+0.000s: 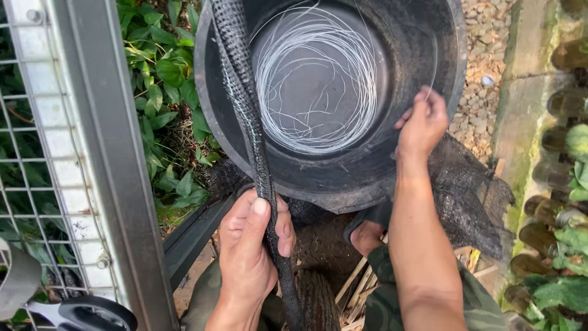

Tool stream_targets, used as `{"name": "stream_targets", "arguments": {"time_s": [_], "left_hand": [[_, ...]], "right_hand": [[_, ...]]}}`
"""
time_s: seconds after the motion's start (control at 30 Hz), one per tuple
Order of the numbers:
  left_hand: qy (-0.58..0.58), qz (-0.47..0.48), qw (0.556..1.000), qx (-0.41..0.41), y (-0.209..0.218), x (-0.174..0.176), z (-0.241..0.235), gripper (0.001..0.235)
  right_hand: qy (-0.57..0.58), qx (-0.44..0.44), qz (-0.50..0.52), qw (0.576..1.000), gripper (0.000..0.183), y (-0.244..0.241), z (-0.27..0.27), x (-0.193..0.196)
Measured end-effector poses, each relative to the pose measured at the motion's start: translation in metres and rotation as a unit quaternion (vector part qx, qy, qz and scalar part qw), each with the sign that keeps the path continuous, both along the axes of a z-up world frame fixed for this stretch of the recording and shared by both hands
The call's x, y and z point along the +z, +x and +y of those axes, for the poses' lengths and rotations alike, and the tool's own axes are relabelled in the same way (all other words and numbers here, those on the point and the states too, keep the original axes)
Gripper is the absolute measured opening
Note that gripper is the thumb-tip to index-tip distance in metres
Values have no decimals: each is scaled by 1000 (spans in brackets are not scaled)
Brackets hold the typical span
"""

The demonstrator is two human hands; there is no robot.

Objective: The person wraps a thin wire around a black rope, then uses pliers to twist and secure the wire at intervals along the rope. The person repeats this process multiple times, adjusting the rope and wire as needed.

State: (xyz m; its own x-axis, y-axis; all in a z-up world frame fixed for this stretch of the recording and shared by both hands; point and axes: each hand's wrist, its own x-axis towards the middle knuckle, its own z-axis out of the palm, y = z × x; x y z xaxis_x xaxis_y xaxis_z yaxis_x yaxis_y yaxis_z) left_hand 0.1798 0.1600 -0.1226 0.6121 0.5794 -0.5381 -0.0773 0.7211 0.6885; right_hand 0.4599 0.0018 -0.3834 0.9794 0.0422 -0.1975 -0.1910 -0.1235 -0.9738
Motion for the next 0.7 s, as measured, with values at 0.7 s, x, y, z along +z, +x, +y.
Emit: {"name": "stream_targets", "arguments": {"time_s": [0.7], "left_hand": [[0, -43, 999, 26, -8, 9, -1, 28]], "right_hand": [[-55, -16, 33, 998, 28, 12, -33, 35]]}}
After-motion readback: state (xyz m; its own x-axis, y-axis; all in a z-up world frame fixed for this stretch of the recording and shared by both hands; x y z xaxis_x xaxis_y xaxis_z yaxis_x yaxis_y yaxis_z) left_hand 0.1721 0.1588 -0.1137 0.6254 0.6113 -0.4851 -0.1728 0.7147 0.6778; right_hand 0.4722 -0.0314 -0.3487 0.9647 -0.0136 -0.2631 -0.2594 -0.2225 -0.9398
